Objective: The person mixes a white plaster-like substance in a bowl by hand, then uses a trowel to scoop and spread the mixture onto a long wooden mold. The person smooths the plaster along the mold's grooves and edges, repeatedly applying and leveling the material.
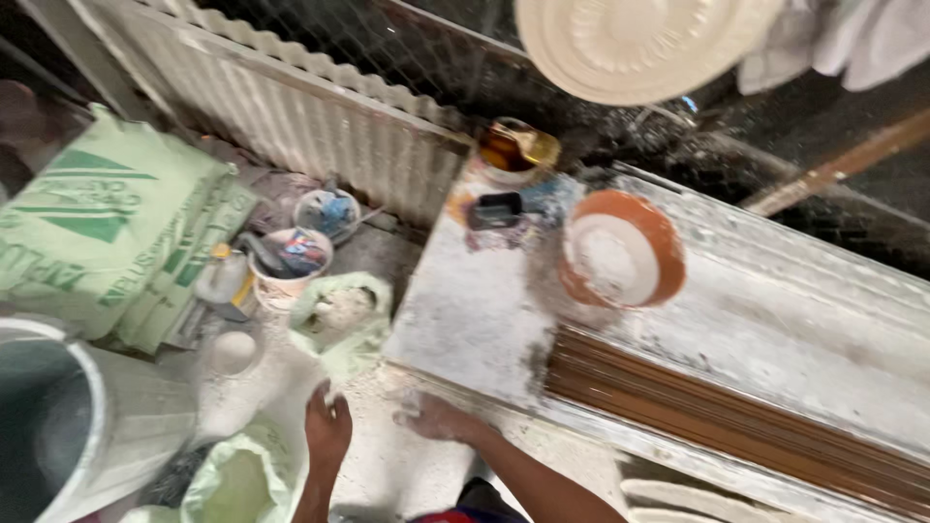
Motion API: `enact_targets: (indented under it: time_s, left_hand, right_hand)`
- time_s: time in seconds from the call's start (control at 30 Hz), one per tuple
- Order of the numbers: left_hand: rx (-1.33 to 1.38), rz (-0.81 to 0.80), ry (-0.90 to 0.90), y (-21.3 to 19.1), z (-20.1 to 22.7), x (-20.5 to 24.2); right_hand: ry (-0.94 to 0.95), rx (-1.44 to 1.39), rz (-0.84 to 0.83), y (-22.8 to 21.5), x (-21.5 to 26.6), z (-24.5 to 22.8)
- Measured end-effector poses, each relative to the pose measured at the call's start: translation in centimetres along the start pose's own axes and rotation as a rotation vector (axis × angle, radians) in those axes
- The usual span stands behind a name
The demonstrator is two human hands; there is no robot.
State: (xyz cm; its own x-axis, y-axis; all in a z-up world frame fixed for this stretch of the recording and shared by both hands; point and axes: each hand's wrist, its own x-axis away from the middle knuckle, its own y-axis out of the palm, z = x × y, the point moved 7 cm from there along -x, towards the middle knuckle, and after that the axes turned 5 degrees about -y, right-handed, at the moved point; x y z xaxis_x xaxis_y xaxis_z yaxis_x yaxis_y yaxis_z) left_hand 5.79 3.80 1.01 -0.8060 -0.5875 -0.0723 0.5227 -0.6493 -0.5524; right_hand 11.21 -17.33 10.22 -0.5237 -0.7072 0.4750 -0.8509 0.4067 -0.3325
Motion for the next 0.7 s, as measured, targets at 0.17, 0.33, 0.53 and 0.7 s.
enact_targets:
  time_s: [0.17,0.33,0.53,0.7]
  left_hand:
    - [0.438,-0.104,-0.143,9.1,14.4,0.1]
    - [0.631,-0.559,-0.235,20.1,27.7,2.7]
    - [0.507,-0.845,-0.296,28.0,37.9,3.3]
    - [0.584,-0.749,-0.436,31.6,39.0,1.4]
  right_hand:
    - [0.041,0.09,0.154,-14.4,8.8,0.5]
    - [-0.277,0.019,0.615,-31.8,15.7,2.0]
    - [-0.133,-0.05,1.104,-51.2,20.3,11.7]
    - [0.183,0.445,1.126,-55.6,19.4,21.1]
